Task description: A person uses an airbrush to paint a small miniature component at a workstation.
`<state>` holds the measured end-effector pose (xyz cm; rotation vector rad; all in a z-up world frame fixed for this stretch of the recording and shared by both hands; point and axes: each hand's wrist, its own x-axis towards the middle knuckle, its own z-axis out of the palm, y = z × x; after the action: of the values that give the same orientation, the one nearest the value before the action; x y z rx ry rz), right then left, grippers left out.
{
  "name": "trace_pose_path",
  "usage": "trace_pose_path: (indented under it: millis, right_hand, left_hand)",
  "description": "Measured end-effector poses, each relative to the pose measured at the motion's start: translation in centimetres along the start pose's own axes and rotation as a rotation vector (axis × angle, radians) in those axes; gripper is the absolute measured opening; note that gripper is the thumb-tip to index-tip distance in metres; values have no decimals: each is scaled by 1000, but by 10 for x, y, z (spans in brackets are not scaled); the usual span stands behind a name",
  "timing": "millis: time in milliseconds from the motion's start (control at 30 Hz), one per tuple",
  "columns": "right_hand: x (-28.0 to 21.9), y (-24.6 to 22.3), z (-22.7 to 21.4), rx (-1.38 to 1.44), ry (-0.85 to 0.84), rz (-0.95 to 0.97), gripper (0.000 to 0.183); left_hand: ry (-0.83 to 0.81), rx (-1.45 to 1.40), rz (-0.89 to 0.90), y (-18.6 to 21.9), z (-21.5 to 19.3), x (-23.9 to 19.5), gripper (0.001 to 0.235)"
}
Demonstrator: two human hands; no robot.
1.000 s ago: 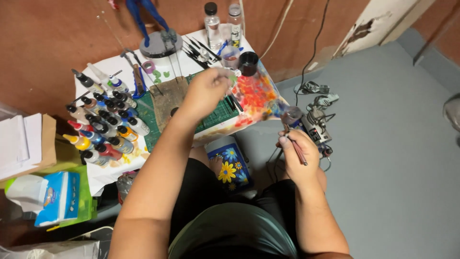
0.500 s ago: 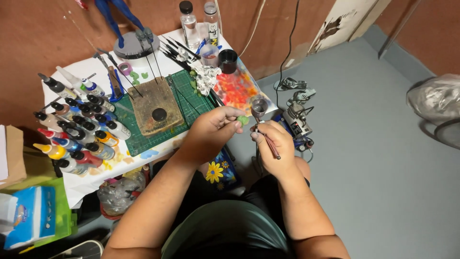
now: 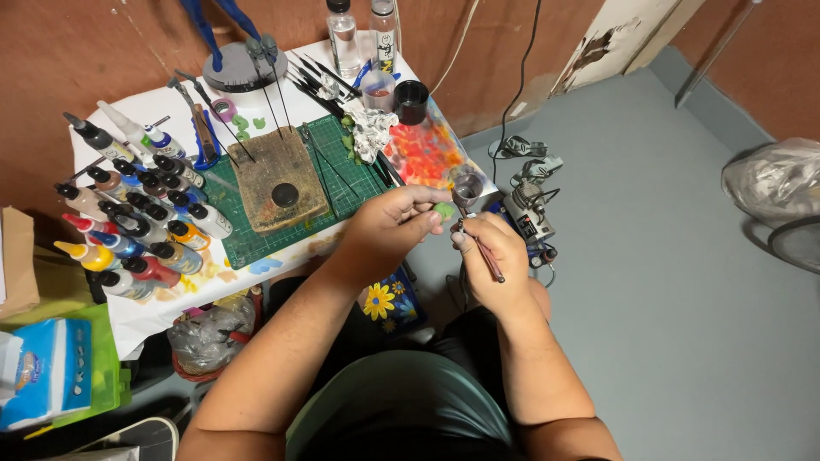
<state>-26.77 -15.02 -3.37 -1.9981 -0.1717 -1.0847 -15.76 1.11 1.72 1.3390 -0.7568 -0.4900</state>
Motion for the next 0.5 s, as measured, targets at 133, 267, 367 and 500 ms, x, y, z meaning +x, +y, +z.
trace_pose_path:
  millis: [133,267,367,500]
  right_hand:
    - [0,1,-1,-6,6,-12,11]
    - [0,2,-2,1,14,-6,10]
    - [0,1,-3,-7,17,-16,9]
    - [1,2,-5,-27,14,-27,9]
  left_hand:
    - [0,5,1,2,2,0,30]
    - [-24,-100,-36,4,-1,-2,31]
    - [-82,-230,-25,-9,-6,2,32]
    - [-99,-523,-70,-23,-8,6,38]
